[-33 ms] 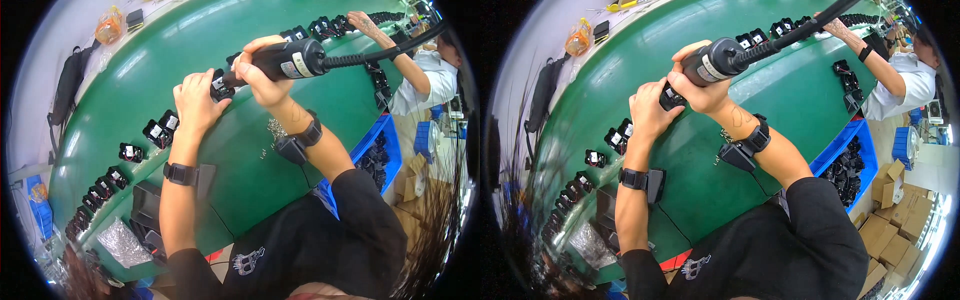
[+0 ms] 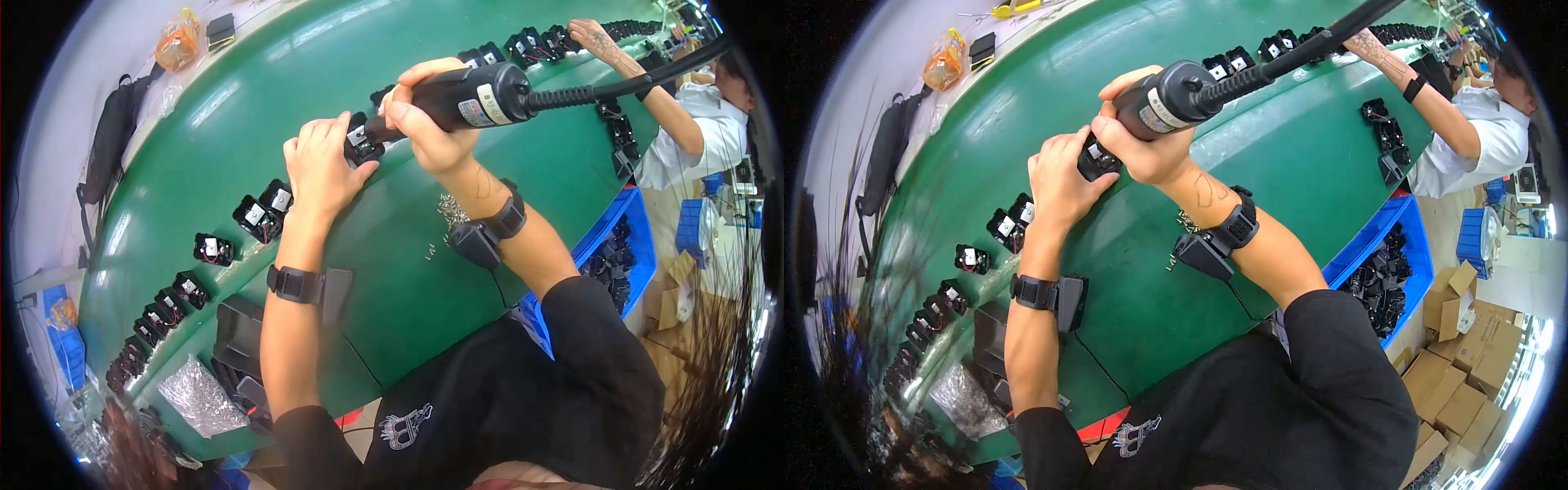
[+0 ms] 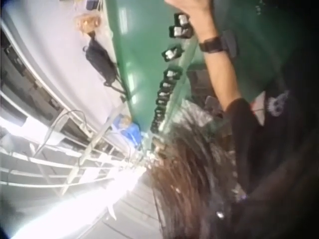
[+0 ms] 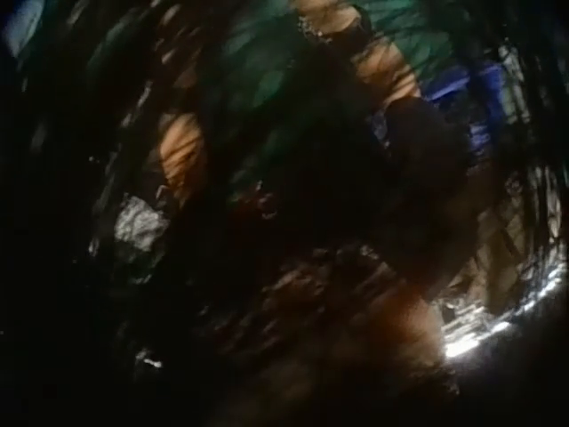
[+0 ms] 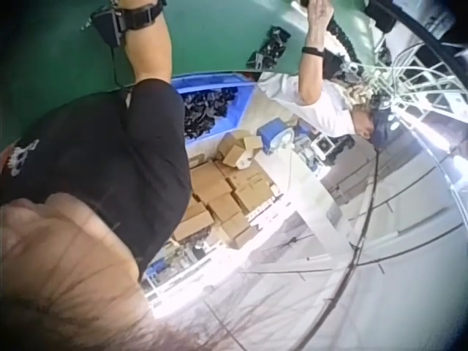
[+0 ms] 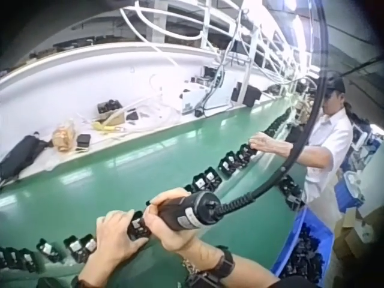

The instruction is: The recorder uses an electric screwdriver to fasten screws into electronic components on an assembly line.

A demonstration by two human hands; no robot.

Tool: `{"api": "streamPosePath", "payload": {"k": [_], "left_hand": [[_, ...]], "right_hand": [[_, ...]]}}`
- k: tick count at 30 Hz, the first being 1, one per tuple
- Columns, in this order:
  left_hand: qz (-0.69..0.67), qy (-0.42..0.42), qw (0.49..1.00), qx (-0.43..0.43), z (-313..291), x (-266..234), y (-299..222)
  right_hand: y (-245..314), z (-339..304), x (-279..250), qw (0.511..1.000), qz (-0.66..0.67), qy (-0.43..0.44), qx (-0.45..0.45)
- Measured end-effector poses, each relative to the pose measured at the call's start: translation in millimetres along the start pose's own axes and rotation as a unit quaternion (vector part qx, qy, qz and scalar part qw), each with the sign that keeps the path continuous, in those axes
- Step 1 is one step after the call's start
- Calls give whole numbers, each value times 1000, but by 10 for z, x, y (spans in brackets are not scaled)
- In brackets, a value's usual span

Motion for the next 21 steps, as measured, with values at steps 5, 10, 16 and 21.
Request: {"api": "streamPosePath", "payload": {"k": [5,10,16,21], "left_hand": [[-11,-1,1000,4,14,-15,31],[-8,-6,1000,18,41,23,63],[-13,10,999,32,95,58,155],[-2,-12,999,40,74,102,160]], "right_hand": [[-122,8,6,999,28,-35,15],[-184,6,51,1000,5,4,29],[-219,14,255,984,-57,161,-39],[-203,-26,257,985,-5,171,17]]}}
Point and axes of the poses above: each hand's wrist, its own z-axis towards the middle knuckle, its own x-axis out of the palm, y = z × x, the point moved 6 cm from there along z, towards the middle knuckle, and after that the axes turned 12 degrees about -z, right-handed, at the moved point
